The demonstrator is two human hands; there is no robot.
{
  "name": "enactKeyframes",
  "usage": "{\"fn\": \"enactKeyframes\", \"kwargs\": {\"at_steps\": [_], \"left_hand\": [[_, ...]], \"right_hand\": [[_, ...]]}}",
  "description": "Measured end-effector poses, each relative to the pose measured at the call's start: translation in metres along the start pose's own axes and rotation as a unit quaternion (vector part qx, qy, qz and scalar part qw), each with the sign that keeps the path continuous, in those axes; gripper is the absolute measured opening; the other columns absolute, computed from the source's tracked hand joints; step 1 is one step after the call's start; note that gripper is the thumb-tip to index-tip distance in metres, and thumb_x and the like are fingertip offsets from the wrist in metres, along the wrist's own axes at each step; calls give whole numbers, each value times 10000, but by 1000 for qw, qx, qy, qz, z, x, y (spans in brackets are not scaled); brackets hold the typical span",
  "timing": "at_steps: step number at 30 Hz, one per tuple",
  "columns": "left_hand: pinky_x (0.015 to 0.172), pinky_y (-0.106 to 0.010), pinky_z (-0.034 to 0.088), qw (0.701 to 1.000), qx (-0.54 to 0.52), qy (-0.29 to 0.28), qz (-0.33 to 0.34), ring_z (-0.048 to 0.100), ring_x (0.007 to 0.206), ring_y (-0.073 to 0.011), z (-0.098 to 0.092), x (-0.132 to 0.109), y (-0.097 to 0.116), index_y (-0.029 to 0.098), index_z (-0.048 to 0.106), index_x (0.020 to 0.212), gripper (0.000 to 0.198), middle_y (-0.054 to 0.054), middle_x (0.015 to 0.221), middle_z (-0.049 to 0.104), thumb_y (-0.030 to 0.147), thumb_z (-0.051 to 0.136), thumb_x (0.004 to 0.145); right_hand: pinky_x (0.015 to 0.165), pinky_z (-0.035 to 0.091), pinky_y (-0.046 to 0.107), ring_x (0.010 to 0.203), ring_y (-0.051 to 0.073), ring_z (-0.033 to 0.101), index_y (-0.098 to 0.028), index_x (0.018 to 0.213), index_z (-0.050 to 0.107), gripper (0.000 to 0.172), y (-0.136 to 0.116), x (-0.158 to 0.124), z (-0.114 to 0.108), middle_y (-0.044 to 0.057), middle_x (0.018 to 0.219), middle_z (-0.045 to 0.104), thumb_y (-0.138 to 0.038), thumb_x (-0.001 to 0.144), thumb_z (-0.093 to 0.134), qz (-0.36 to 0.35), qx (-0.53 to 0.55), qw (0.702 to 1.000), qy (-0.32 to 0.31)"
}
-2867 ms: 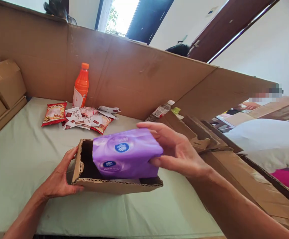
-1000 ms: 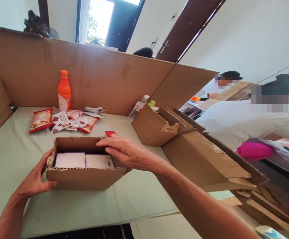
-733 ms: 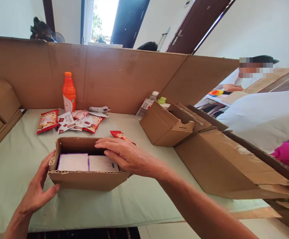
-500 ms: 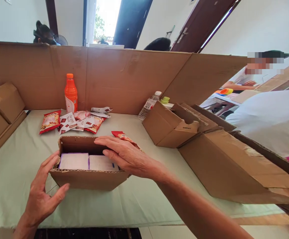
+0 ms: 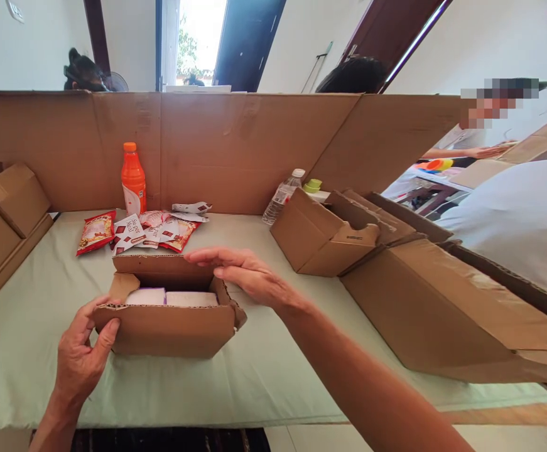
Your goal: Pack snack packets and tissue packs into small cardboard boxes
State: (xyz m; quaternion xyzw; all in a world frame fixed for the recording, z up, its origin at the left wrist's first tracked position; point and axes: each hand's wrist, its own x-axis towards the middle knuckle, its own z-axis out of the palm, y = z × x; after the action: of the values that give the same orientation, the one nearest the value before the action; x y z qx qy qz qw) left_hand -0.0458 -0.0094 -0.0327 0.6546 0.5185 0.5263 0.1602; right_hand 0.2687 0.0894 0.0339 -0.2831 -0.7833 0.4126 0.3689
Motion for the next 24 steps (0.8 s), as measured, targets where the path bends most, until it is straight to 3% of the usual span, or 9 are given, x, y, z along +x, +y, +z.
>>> {"fn": "enactKeyframes", "kwargs": {"at_steps": [2,4,7,9,16,20,22,24], "left_hand": [[1010,-311,508,998,-41,-35,25,656,1209,-204,-5,2,-2,279,694,1093,145,-19,1160,763,282,616,970],[1103,-330,446,989,-95,-93,60,608,1274,-198,-12,5,-8,288,696,983,92,3,1101,770,274,605,977],[1156,-358,402,970,-146,-163,102,564,1323,-199,-20,10,-16,299,682,1009,76,10,1062,773,286,615,975],[1141,-366,420,966,-149,-179,108,553,1335,-202,-23,12,-16,301,674,1042,97,5,1113,764,266,628,964],[1066,-364,476,975,-115,-157,108,621,1223,-211,-18,15,-5,298,695,980,58,5,988,780,271,672,934],[1073,-350,470,990,-75,-96,70,670,1124,-185,-10,11,-3,306,725,968,118,16,970,775,215,661,929],[1070,-355,476,996,-50,-65,33,674,1130,-195,-7,8,-1,290,731,998,112,-4,1043,773,241,675,915],[1020,-351,512,998,-36,-44,-6,680,1125,-218,-5,6,1,262,726,1036,150,-33,1088,767,304,697,895]], "right_hand": [[1095,492,402,1297,186,607,-303,1206,718,430,7,-1,1,6,1351,695,-113,890,497,-24,12,1000,12],[1078,504,390,1282,176,617,-288,1164,724,404,10,-3,3,19,1335,703,-88,901,491,-58,-7,998,22],[1047,529,381,1258,169,634,-270,1148,714,379,12,-5,8,44,1328,704,-69,928,481,-101,-59,992,36],[1059,526,387,1286,174,618,-262,1165,701,374,13,-4,13,62,1347,689,-59,928,496,-117,-93,988,36],[1068,536,419,1286,204,618,-191,1263,661,382,27,-1,43,126,1354,680,-73,956,466,-157,-210,965,-4],[1038,558,385,1232,204,656,-191,1213,693,299,29,-8,49,124,1295,716,-132,995,496,-176,-219,958,56],[993,580,354,1142,190,700,-208,1148,720,265,27,-14,46,103,1214,752,-160,1013,498,-146,-201,964,95],[905,610,328,1019,185,738,-220,1094,739,245,22,-20,41,76,1074,785,-205,1019,507,-106,-167,976,94]]}}
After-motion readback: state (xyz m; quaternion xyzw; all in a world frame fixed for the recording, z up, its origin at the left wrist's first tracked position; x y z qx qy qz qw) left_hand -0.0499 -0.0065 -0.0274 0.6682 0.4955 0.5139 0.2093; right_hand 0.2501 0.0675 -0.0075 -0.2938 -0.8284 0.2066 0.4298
